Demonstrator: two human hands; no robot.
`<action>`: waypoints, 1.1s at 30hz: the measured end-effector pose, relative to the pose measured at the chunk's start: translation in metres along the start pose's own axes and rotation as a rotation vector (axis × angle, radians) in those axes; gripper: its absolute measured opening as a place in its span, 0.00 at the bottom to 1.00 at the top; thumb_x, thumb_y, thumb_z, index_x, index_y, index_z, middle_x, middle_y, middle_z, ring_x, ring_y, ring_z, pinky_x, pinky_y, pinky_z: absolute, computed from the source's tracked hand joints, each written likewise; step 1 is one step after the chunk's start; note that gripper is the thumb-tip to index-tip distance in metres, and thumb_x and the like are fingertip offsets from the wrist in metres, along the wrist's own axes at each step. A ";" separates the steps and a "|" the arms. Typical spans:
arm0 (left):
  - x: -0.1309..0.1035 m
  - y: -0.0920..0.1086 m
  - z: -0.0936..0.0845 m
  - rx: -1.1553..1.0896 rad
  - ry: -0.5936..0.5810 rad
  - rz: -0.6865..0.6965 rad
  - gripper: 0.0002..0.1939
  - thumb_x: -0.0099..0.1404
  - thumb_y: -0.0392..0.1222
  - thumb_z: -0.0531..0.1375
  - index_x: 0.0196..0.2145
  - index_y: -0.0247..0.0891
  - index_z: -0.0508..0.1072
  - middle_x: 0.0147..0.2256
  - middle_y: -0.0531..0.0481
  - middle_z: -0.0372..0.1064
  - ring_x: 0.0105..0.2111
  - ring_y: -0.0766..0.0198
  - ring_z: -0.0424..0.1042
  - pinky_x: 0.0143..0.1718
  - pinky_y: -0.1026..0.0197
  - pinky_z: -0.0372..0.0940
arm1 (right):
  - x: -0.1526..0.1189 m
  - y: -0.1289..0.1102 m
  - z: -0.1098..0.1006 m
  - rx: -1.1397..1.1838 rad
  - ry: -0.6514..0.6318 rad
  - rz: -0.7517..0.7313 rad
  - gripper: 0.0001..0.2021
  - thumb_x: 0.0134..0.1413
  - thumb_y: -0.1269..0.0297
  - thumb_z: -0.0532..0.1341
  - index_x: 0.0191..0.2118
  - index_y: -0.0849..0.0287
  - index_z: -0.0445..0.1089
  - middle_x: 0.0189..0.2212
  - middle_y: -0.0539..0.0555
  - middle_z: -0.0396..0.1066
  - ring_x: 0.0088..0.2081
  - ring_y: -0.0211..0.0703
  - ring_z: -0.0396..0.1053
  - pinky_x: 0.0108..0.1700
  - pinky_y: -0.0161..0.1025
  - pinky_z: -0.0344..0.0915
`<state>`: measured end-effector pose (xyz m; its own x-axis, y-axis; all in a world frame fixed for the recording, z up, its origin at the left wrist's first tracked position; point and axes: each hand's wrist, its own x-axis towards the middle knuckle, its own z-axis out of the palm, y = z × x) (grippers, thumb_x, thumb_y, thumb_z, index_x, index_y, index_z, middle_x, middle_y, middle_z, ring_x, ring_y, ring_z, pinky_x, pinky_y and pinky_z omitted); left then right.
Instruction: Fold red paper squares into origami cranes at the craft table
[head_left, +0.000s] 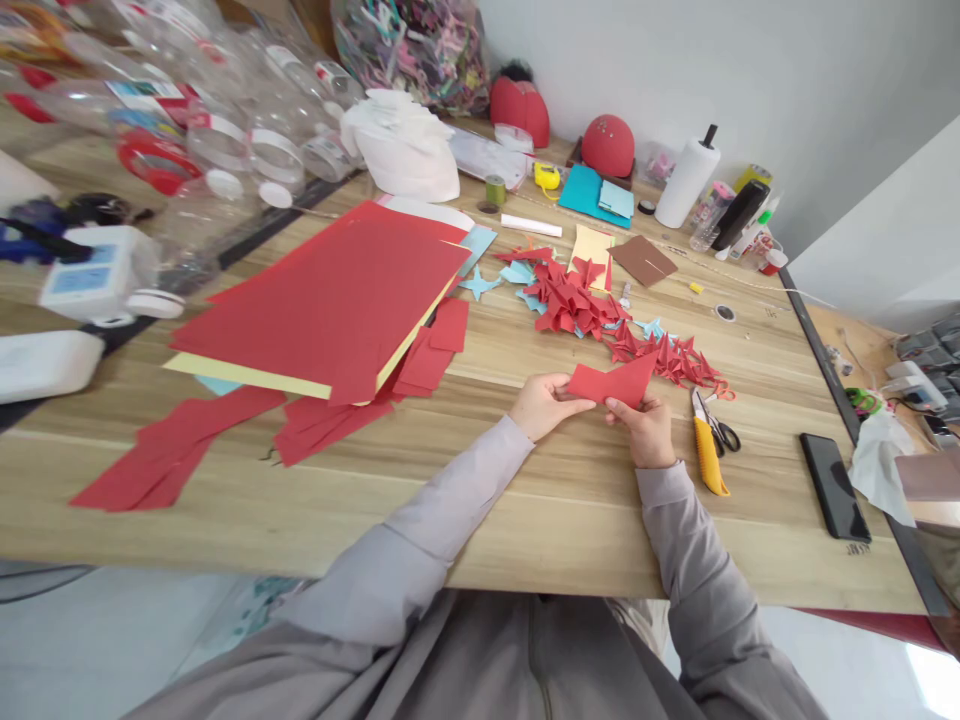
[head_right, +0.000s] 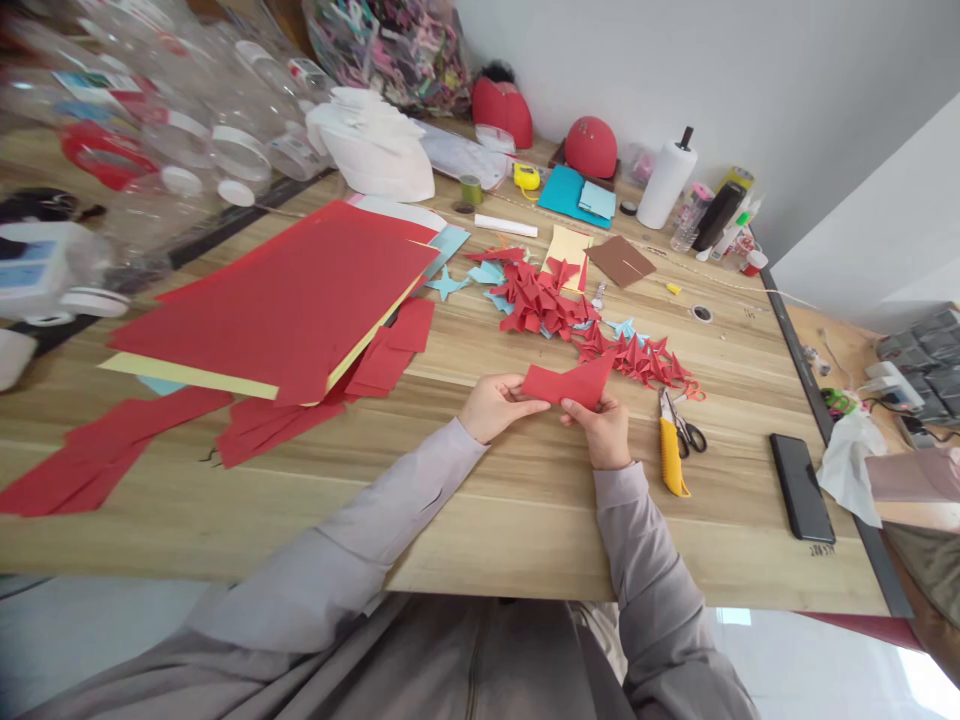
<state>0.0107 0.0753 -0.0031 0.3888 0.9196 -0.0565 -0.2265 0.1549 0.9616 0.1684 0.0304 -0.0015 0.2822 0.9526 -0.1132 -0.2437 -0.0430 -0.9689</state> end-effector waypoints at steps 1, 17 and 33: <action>0.000 -0.001 0.000 0.016 0.024 0.007 0.25 0.36 0.49 0.73 0.31 0.31 0.76 0.34 0.42 0.78 0.36 0.53 0.77 0.43 0.52 0.71 | 0.000 0.000 0.000 -0.001 -0.001 -0.001 0.16 0.28 0.63 0.74 0.28 0.61 0.74 0.23 0.49 0.76 0.18 0.34 0.67 0.21 0.34 0.68; 0.002 -0.002 -0.002 -0.232 0.020 -0.127 0.33 0.54 0.51 0.65 0.53 0.29 0.67 0.35 0.41 0.77 0.34 0.54 0.77 0.36 0.53 0.73 | 0.000 0.000 -0.002 0.002 0.009 0.004 0.16 0.28 0.64 0.74 0.29 0.61 0.74 0.24 0.49 0.76 0.18 0.34 0.67 0.21 0.34 0.68; -0.003 0.003 0.006 0.025 0.083 -0.101 0.28 0.38 0.37 0.72 0.41 0.28 0.75 0.27 0.47 0.76 0.25 0.60 0.75 0.32 0.57 0.73 | -0.004 0.001 0.003 -0.070 -0.154 -0.022 0.15 0.29 0.63 0.74 0.29 0.60 0.76 0.23 0.49 0.76 0.22 0.37 0.70 0.28 0.36 0.71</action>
<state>0.0144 0.0705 0.0022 0.3329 0.9266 -0.1748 -0.1667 0.2403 0.9563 0.1643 0.0273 -0.0011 0.1397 0.9883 -0.0617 -0.1724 -0.0370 -0.9843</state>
